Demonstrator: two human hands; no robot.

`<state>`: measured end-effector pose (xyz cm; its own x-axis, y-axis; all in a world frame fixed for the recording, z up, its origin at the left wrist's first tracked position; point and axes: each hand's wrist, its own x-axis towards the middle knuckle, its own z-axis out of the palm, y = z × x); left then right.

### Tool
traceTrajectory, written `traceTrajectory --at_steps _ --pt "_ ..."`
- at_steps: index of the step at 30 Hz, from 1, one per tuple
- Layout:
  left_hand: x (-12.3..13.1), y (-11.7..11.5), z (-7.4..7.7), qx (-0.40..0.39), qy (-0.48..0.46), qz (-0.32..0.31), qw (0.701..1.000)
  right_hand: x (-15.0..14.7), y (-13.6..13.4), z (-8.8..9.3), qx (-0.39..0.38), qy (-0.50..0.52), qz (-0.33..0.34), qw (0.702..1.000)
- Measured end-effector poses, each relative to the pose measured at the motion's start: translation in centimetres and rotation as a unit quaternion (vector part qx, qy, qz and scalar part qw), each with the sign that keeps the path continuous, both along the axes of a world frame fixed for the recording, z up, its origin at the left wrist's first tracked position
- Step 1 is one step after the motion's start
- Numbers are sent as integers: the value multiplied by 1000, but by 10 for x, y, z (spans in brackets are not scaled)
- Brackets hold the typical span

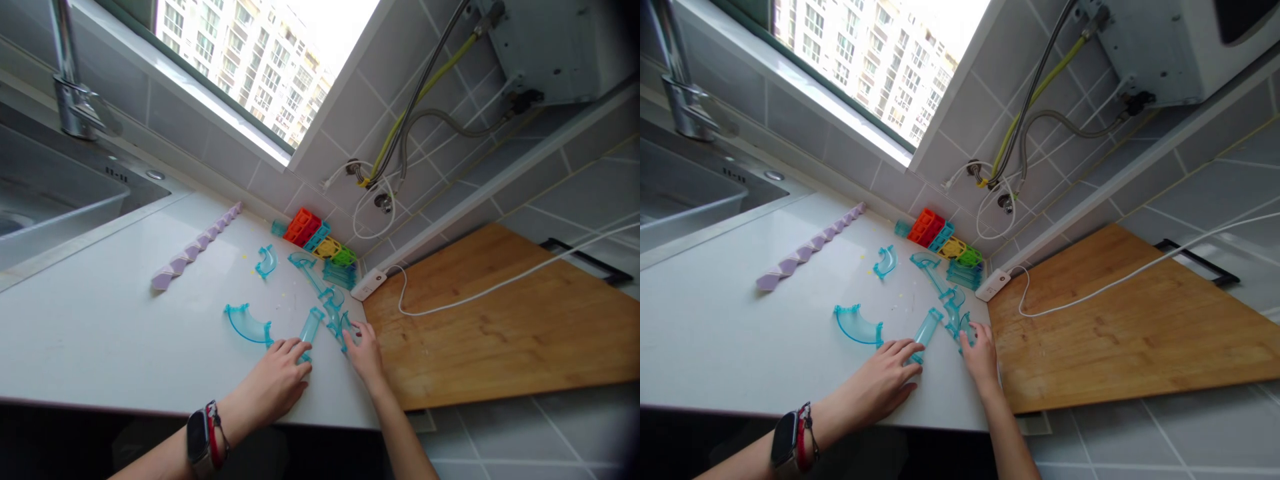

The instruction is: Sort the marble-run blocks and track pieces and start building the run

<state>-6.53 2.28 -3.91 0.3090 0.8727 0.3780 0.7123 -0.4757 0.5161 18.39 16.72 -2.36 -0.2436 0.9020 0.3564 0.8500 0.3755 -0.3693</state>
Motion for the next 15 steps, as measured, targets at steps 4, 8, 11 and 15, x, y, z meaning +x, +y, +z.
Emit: traceTrajectory --at_steps 4,8,11,15 --pt "1 0 -2 11 -5 7 1000 4 -11 -15 -34 14 -9 999" --pt "1 1 -1 17 -8 8 1000 11 -17 -25 -31 86 -36 995" --pt "0 0 1 14 -9 8 1000 16 -20 -28 -20 183 -72 980" --pt "0 0 1 11 -6 3 1000 11 -19 -28 3 223 -85 971"
